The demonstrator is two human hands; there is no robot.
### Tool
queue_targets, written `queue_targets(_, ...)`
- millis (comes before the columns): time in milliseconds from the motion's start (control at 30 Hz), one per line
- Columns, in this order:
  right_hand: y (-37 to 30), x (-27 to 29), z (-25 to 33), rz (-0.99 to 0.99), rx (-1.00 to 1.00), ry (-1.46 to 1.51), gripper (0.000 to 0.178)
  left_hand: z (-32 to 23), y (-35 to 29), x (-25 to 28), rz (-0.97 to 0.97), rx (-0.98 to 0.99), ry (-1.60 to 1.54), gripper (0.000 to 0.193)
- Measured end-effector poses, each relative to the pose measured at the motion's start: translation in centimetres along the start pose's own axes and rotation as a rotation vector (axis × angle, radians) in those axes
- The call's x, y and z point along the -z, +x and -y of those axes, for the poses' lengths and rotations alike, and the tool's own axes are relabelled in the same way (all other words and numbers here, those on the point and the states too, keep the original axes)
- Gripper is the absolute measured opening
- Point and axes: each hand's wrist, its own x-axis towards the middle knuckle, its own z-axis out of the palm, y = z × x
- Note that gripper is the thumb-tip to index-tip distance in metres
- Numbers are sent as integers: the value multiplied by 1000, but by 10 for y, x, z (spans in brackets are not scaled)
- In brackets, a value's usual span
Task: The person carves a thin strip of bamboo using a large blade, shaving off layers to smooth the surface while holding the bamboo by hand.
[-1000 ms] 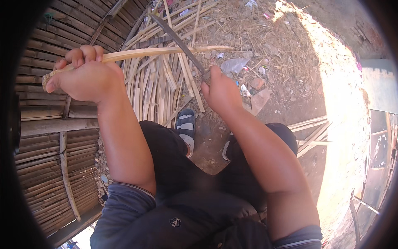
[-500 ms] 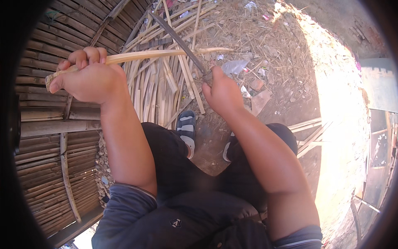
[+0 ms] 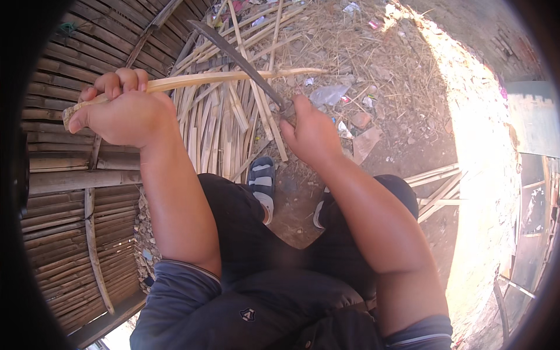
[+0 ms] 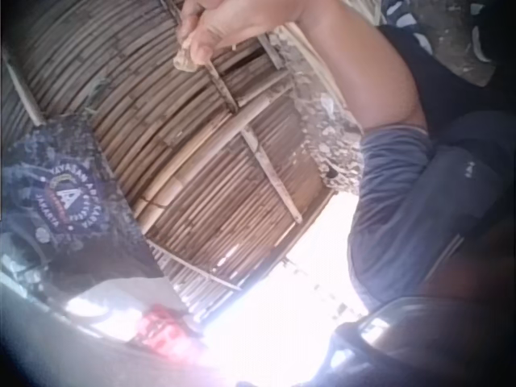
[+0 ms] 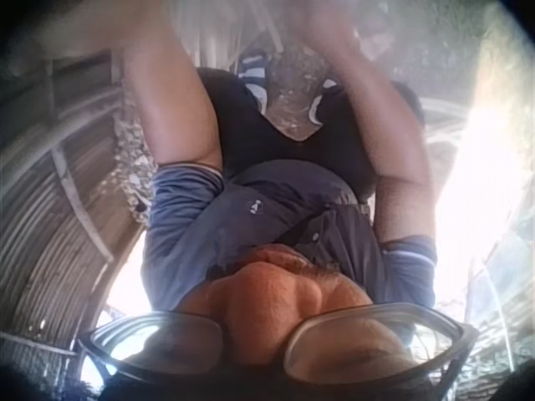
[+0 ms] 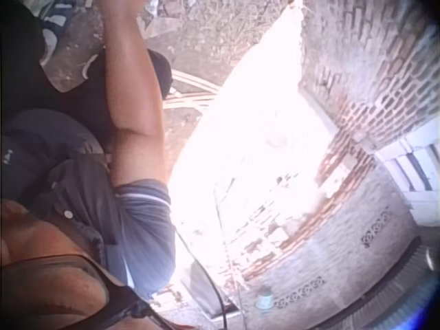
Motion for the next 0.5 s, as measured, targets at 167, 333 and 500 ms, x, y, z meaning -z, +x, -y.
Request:
queue_targets(167,18,-19,-73,113,-369,-137,41,5,5,2,-35,18,11,61)
queue_targets(333,23,-1,-55,-13,-362,6,43,7,9,7,-57,24,-5,60)
queue_targets(500,19,18,0,19,-285,275,46,-6,17,10,-90,-53,4,56)
